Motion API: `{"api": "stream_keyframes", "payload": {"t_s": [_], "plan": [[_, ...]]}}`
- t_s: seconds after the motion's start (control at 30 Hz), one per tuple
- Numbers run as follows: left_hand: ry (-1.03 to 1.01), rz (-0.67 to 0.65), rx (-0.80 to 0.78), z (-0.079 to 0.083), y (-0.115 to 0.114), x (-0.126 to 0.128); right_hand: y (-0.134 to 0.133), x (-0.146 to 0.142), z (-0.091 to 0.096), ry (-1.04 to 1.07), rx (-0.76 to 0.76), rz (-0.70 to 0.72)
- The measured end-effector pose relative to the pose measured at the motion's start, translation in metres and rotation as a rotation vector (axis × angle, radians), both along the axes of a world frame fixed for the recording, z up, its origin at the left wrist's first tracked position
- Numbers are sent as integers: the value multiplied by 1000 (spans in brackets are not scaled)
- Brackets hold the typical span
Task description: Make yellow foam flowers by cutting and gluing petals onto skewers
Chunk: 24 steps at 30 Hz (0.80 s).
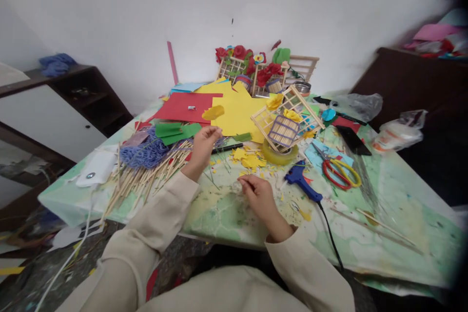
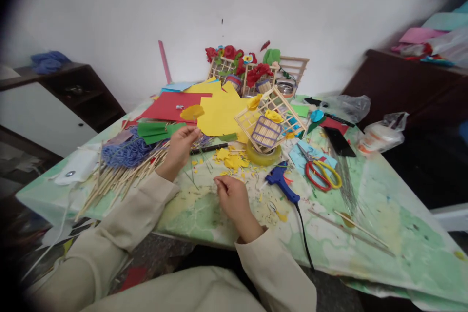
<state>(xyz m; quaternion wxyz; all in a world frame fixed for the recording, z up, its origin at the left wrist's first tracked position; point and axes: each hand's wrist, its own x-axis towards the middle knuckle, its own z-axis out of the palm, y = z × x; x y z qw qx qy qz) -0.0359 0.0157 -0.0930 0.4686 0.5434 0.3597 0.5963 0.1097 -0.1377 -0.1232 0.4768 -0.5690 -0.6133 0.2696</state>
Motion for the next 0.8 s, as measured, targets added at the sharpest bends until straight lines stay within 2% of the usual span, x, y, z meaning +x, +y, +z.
{"api": "stream_keyframes", "payload": {"t_s": [0.07,0.1,0.2,0.3,0.4,0.47,0.6,0.8], "plan": [[147,33,10,-6,18,-9,-2,19,5,-23,32,-87],[223,40,-5,-10,24,-11,-2,29,8,-63,95,-174],[346,74,-47,-25,37,-9,3,54,15,-181,202,-311],[401,51,-53,-36,38,-2,10,63,16,-269,277,-345],[494,27,-41,-41,36,2,12,63,11,-386,319,-285],[561,26,-30,-44,35,3,12,62,8,-483,296,-221],[590,28,-49,-48,34,6,10,63,4,-651,110,-157],[540,38,-45,-47,31,10,9,62,2,-703,-67,-113]]}}
